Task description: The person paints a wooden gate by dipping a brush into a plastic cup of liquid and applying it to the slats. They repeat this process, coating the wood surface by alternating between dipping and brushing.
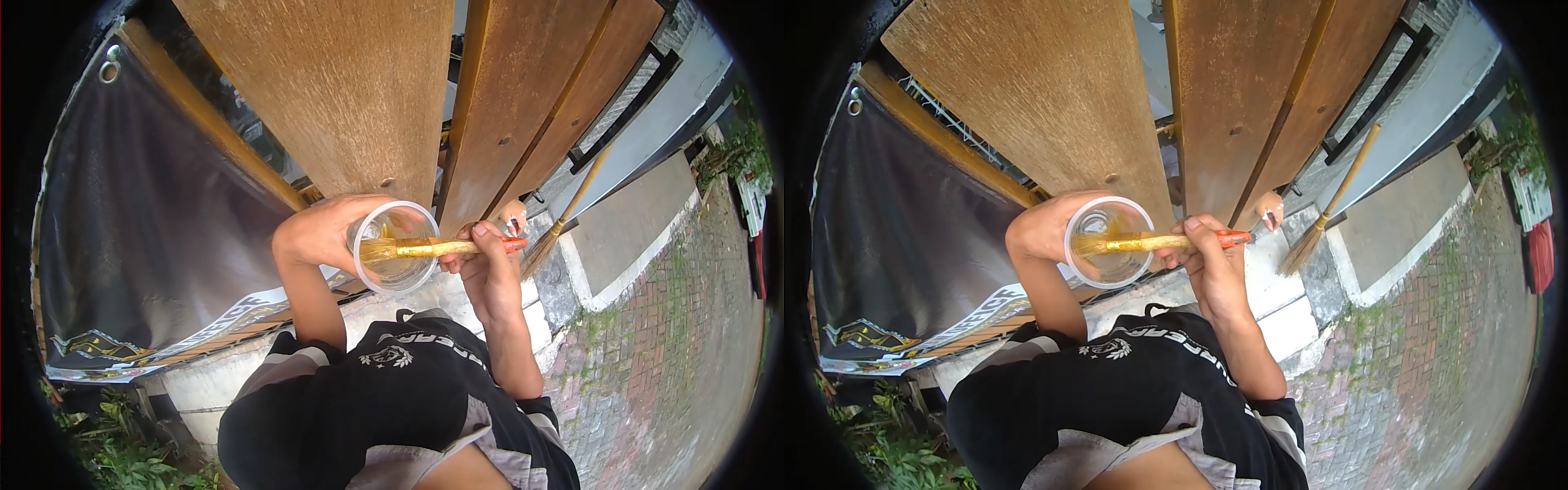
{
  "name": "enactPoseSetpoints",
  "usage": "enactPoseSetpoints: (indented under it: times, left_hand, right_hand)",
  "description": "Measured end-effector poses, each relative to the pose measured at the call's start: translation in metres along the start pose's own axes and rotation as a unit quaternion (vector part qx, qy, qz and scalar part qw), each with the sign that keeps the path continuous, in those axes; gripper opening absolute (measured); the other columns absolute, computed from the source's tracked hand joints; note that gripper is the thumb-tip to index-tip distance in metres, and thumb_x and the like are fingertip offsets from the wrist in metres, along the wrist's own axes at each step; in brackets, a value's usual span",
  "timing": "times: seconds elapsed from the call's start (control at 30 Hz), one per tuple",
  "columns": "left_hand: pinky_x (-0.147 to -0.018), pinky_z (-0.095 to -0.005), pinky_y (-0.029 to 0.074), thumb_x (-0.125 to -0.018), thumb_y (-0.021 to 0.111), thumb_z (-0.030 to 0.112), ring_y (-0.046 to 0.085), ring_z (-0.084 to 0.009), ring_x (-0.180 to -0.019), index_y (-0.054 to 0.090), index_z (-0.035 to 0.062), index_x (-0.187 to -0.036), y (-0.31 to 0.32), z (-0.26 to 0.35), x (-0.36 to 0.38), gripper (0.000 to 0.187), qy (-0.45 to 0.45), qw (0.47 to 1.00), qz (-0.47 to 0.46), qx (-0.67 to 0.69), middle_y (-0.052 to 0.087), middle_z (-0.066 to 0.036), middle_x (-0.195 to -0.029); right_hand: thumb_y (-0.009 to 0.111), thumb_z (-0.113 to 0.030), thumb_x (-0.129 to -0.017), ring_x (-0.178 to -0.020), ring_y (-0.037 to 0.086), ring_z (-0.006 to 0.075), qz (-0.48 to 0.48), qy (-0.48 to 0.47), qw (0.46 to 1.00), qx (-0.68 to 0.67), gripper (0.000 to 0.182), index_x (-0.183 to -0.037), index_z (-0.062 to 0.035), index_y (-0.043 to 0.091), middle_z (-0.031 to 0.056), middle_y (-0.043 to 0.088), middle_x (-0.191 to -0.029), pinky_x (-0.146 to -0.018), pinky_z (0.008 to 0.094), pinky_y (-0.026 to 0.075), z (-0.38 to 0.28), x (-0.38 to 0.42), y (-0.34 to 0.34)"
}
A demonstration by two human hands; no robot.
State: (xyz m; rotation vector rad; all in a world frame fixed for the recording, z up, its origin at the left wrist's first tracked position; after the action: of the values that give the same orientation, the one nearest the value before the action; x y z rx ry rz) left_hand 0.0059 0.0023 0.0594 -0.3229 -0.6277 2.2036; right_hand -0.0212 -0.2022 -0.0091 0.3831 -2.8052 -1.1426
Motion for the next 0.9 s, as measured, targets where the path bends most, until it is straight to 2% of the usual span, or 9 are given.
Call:
enactPoseSetpoints:
  times: [0.07, 0.13, 0.27, 0.33, 0.47, 0.57, 0.63, 0.73, 0.9]
  left_hand:
    - [-0.098, -0.0345, 0.045, -0.056, 0.091, 0.018, 0.058, -0.0224, -0.114, 0.053, 0.0022, -0.131, -0.001, 0.001, 0.0, 0.085, 0.018, 1.0, 0.009, -0.007, 0.061, -0.011, -0.122]
    - [-0.098, -0.0345, 0.045, -0.057, 0.091, 0.017, 0.058, -0.0219, -0.113, 0.053, 0.0019, -0.131, 0.0, -0.003, 0.0, 0.085, 0.019, 1.0, 0.01, 0.012, 0.061, -0.011, -0.121]
    - [-0.098, -0.0345, 0.045, -0.057, 0.091, 0.016, 0.058, -0.0211, -0.112, 0.053, 0.0013, -0.131, 0.002, -0.005, -0.001, 0.085, 0.01, 0.999, 0.013, 0.05, 0.061, -0.011, -0.119]
    - [-0.097, -0.0343, 0.045, -0.058, 0.091, 0.016, 0.059, -0.021, -0.112, 0.053, 0.0012, -0.131, 0.003, -0.004, 0.0, 0.084, 0.018, 0.999, 0.015, 0.045, 0.061, -0.011, -0.119]
    - [-0.096, -0.0338, 0.046, -0.059, 0.091, 0.015, 0.059, -0.0204, -0.11, 0.052, 0.0008, -0.131, 0.001, -0.001, 0.0, 0.084, 0.022, 0.999, 0.016, 0.039, 0.062, -0.011, -0.117]
    - [-0.095, -0.0338, 0.046, -0.059, 0.091, 0.015, 0.059, -0.0195, -0.109, 0.05, 0.0001, -0.133, 0.002, -0.004, 0.001, 0.085, 0.004, 0.996, 0.017, 0.082, 0.062, -0.01, -0.117]
    - [-0.096, -0.0337, 0.046, -0.06, 0.091, 0.015, 0.058, -0.0193, -0.111, 0.049, -0.0001, -0.134, 0.001, -0.005, 0.001, 0.086, 0.001, 0.997, 0.01, 0.072, 0.061, -0.01, -0.119]
    - [-0.099, -0.0335, 0.044, -0.06, 0.092, 0.015, 0.056, -0.0193, -0.115, 0.049, -0.0003, -0.134, 0.002, -0.003, 0.002, 0.087, -0.001, 0.998, 0.006, 0.062, 0.06, -0.011, -0.123]
    - [-0.103, -0.0332, 0.041, -0.059, 0.092, 0.015, 0.054, -0.0193, -0.121, 0.049, -0.0002, -0.134, 0.002, -0.007, 0.003, 0.088, 0.018, 0.998, 0.011, 0.066, 0.057, -0.011, -0.129]
  right_hand:
    - [0.052, -0.017, -0.098, -0.069, 0.064, 0.0194, 0.002, -0.002, 1.0, -0.011, 0.021, -0.094, 0.0028, 0.06, 0.0213, 0.069, -0.082, -0.067, 0.0294, 0.051, 0.0, 0.001, 0.001]
    - [0.055, -0.024, -0.096, -0.065, 0.061, 0.0211, 0.032, -0.004, 0.999, 0.015, 0.024, -0.09, -0.0003, 0.058, 0.0171, 0.066, -0.074, -0.066, 0.0335, 0.048, -0.001, 0.001, 0.002]
    - [0.055, -0.024, -0.096, -0.066, 0.06, 0.0213, 0.03, -0.003, 1.0, -0.006, 0.024, -0.091, -0.0008, 0.058, 0.0159, 0.065, -0.074, -0.066, 0.0342, 0.048, 0.001, 0.001, 0.0]
    - [0.052, -0.016, -0.098, -0.069, 0.062, 0.0201, 0.001, -0.005, 0.999, -0.046, 0.021, -0.095, 0.0023, 0.06, 0.0216, 0.069, -0.082, -0.069, 0.0299, 0.05, 0.002, 0.001, -0.001]
    - [0.052, -0.016, -0.097, -0.069, 0.062, 0.0205, 0.021, -0.015, 0.999, -0.037, 0.02, -0.095, 0.0027, 0.06, 0.0215, 0.069, -0.082, -0.068, 0.0306, 0.051, -0.001, 0.005, 0.001]
    - [0.054, -0.014, -0.097, -0.069, 0.063, 0.0208, 0.032, -0.055, 0.998, -0.02, 0.019, -0.095, 0.0039, 0.061, 0.0195, 0.068, -0.083, -0.068, 0.0318, 0.051, -0.008, 0.011, 0.004]
    - [0.057, -0.011, -0.095, -0.071, 0.063, 0.02, 0.041, -0.132, 0.989, 0.06, 0.018, -0.093, 0.0053, 0.062, 0.0163, 0.066, -0.083, -0.069, 0.0316, 0.051, -0.017, 0.016, 0.008]
    - [0.059, -0.011, -0.094, -0.071, 0.063, 0.0189, 0.048, -0.186, 0.972, 0.136, 0.018, -0.092, 0.006, 0.062, 0.0143, 0.065, -0.083, -0.07, 0.0309, 0.051, -0.027, 0.024, 0.011]
    - [0.061, -0.013, -0.093, -0.07, 0.064, 0.0189, 0.073, -0.208, 0.961, 0.163, 0.02, -0.092, 0.0062, 0.062, 0.0144, 0.066, -0.083, -0.068, 0.0313, 0.052, -0.035, 0.03, 0.004]
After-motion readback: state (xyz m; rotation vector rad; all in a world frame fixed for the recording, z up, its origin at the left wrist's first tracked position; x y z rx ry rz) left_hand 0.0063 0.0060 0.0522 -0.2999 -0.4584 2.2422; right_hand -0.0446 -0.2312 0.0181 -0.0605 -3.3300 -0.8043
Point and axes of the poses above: each hand's wrist, its own x-axis away from the middle knuckle, its own y-axis out of the palm, z = x × y, the point moved 4 cm from there along -x, towards the middle knuckle
